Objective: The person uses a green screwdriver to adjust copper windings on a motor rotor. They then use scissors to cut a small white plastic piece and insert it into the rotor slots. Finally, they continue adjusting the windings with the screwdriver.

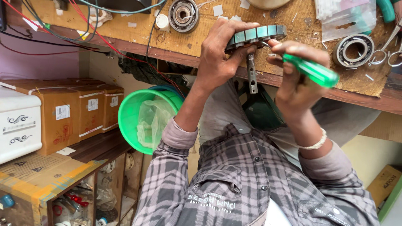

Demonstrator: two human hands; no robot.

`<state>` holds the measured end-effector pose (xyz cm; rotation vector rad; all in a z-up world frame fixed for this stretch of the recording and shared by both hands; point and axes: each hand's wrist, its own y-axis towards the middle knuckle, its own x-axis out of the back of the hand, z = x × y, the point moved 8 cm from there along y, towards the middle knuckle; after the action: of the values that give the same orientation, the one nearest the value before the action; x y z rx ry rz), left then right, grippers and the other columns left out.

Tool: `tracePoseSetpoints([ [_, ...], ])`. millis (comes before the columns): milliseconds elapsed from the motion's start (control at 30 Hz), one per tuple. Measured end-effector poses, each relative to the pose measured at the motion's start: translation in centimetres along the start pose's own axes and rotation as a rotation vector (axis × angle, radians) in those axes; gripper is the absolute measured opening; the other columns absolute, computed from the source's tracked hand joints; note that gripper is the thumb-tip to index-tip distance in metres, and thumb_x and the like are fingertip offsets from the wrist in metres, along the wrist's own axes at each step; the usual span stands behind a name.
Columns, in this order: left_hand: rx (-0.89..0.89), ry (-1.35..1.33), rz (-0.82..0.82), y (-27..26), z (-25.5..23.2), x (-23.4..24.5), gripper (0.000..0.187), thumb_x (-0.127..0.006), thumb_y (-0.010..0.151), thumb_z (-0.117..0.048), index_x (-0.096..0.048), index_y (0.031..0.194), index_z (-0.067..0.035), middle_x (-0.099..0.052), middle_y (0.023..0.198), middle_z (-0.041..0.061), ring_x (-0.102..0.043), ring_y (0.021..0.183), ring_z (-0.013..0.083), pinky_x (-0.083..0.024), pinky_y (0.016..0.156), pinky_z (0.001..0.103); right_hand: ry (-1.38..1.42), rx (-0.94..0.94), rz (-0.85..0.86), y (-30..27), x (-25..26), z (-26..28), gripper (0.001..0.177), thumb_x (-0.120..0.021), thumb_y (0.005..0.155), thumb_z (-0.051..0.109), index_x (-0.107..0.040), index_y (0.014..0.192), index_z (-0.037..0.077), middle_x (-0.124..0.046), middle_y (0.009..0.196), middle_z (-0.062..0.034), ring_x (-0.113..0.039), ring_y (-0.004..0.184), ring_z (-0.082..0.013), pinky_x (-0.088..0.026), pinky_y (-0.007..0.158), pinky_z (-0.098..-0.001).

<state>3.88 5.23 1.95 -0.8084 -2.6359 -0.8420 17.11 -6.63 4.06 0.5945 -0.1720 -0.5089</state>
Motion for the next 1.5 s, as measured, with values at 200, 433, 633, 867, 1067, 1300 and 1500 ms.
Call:
tracePoseSetpoints([
  [200, -0.041, -0.034, -0.014, -0.3, 0.3, 0.2, 0.042, -0.083, 0.091, -0.003, -0.066, 0.128, -0.011, -0.066, 0.115, 0.005, -0.066, 0.11, 0.0212, -0.056, 0.091, 0.032, -0.065, 0.05, 0.122, 2.1, 0.5, 0.3, 0.019, -0.05, 0.116, 0.009, -0.05, 0.121, -0.009, -0.069, 0.112, -0.0217, -0.074, 0.109, -0.0297, -0.068, 0.094, -0.0399],
  [433, -0.01, -0.078, -0.043, -0.6, 1.2, 0.2, 0.04, -0.084, 0.092, -0.004, -0.067, 0.128, -0.011, -0.068, 0.116, 0.005, -0.069, 0.108, 0.0197, -0.058, 0.09, 0.03, -0.049, -0.04, 0.173, 1.7, 3.9, -0.5, 0.027, -0.057, 0.123, 0.02, -0.052, 0.129, -0.006, -0.07, 0.11, -0.0229, -0.076, 0.107, -0.0318, -0.065, 0.091, -0.0371],
  [633, 0.164, -0.233, -0.159, -1.2, 3.8, 0.8, 0.035, -0.083, 0.095, -0.008, -0.066, 0.126, -0.008, -0.076, 0.111, 0.002, -0.074, 0.101, 0.0128, -0.06, 0.092, 0.028, -0.157, -0.442, 0.141, 0.7, 9.9, -5.3, 0.047, -0.064, 0.122, 0.033, -0.053, 0.13, -0.012, -0.07, 0.108, -0.0204, -0.077, 0.1, -0.0299, -0.067, 0.087, -0.0364],
  [867, 0.165, -0.35, -0.261, -2.3, 5.4, 1.2, 0.036, -0.082, 0.098, -0.012, -0.063, 0.128, -0.007, -0.074, 0.111, 0.001, -0.069, 0.097, 0.0081, -0.056, 0.092, 0.025, -0.329, -0.345, -0.229, 0.8, 15.5, -9.0, 0.043, -0.06, 0.115, 0.038, -0.066, 0.129, -0.002, -0.074, 0.123, -0.0109, -0.084, 0.107, -0.0221, -0.067, 0.089, -0.0313],
  [1067, 0.184, -0.331, -0.352, -2.1, 7.3, 2.1, 0.03, -0.083, 0.099, -0.009, -0.066, 0.123, -0.004, -0.072, 0.099, 0.001, -0.067, 0.088, 0.0079, -0.055, 0.082, 0.023, -0.396, -0.037, 0.006, -2.0, 11.4, -6.4, 0.027, -0.056, 0.12, 0.016, -0.066, 0.126, -0.008, -0.072, 0.12, -0.0192, -0.074, 0.106, -0.0237, -0.064, 0.093, -0.0303],
  [1300, 0.271, -0.697, -0.387, -3.0, 8.0, 2.1, 0.027, -0.08, 0.096, -0.003, -0.066, 0.119, -0.004, -0.071, 0.101, 0.001, -0.065, 0.088, 0.0097, -0.055, 0.082, 0.024, -0.187, -0.22, -0.106, -1.9, 10.2, -2.2, 0.021, -0.065, 0.115, 0.018, -0.066, 0.113, -0.002, -0.073, 0.102, -0.012, -0.076, 0.096, -0.0191, -0.067, 0.084, -0.0279],
  [1500, 0.514, -0.965, -0.287, -4.4, 8.0, -1.6, 0.032, -0.08, 0.086, -0.01, -0.067, 0.114, -0.004, -0.071, 0.1, 0.001, -0.068, 0.09, 0.0136, -0.058, 0.082, 0.032, -0.283, -0.047, 0.126, -1.6, 4.6, 2.4, 0.014, -0.073, 0.103, 0.013, -0.07, 0.111, 0.001, -0.073, 0.111, -0.0153, -0.07, 0.117, -0.0294, -0.06, 0.099, -0.0373],
])
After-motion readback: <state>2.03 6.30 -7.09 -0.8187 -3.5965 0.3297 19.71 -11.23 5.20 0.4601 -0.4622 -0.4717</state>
